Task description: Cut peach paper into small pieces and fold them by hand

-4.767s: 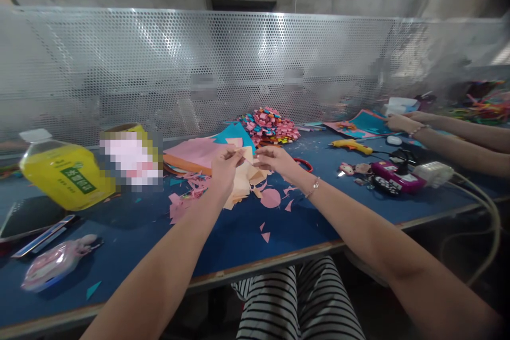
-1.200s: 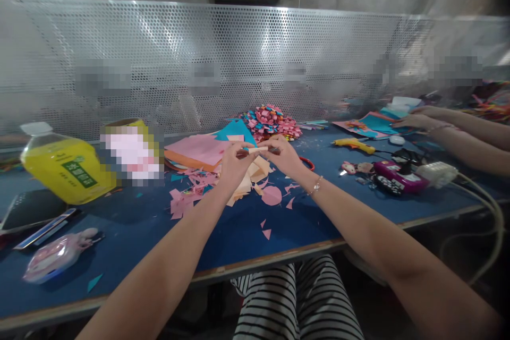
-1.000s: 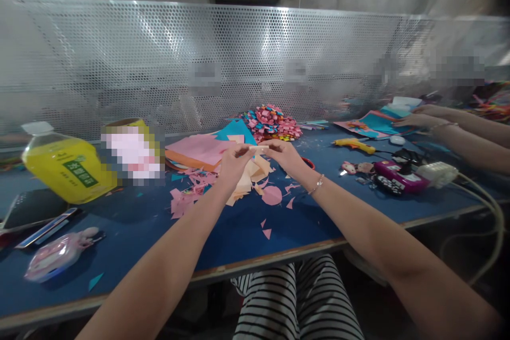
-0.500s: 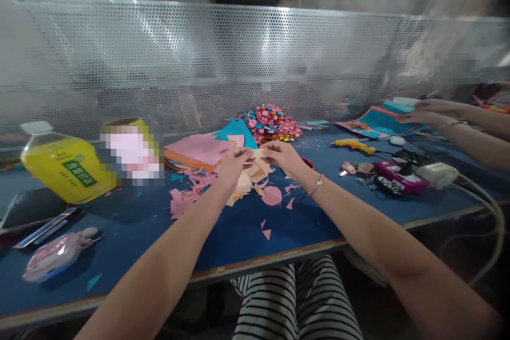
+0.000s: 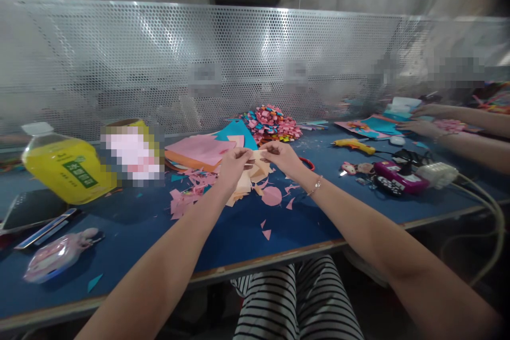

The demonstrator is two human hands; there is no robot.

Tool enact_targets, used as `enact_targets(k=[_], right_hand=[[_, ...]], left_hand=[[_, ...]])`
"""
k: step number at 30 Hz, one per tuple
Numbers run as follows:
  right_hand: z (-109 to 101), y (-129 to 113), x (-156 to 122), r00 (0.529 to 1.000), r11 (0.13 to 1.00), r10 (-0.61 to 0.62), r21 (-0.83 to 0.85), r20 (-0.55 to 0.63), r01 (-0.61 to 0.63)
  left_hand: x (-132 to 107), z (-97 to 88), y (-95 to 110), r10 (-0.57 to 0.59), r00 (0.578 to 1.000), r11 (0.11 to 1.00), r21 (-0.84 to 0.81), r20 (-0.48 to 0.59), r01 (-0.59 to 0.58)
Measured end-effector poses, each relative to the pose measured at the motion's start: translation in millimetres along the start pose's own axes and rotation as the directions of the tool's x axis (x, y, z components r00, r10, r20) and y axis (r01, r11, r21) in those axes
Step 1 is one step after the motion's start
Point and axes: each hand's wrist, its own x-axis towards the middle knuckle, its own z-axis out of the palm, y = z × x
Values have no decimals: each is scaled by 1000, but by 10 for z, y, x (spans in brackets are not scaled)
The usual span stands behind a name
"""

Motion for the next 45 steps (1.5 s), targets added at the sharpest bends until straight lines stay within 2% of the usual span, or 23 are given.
enact_targets(k=[5,8,12,16,24,31,35,40,42,45], right_hand=[[1,-14,-12,999,996,-53,-75,5,54],[5,-19,-7,997,989,-68,-132,-31,64],[17,-15,13,995,996,-49,-73,-85,43],[26,3,24,995,999,-45,-27,-90,42],[16,-17,-3,994,986,-96,-144,-59,86],[31,-47,-26,995,987,-100,-129,-9,98],[39,-86,-41,996,989,-74,-130,-49,67],[-4,-45,22,998,999,32,17,-60,-31],[-30,-7,54,994,994,86,78,-63,-81],[-65,17,69,996,996,67,57,-56,-64]], left_hand=[[1,-3,-12,39,999,998,39,-7,-39],[-6,12,-5,93,995,992,82,-32,-90],[-16,41,1,167,982,981,114,-92,-156],[-19,50,7,208,972,972,133,-111,-193],[-8,24,9,96,994,995,36,44,-98],[-28,29,23,152,988,985,77,27,-153],[-55,50,52,149,987,986,61,57,-152],[-28,56,19,119,992,993,17,50,-120],[-27,58,21,118,991,991,56,56,-121],[-64,63,63,222,972,928,290,74,-234]])
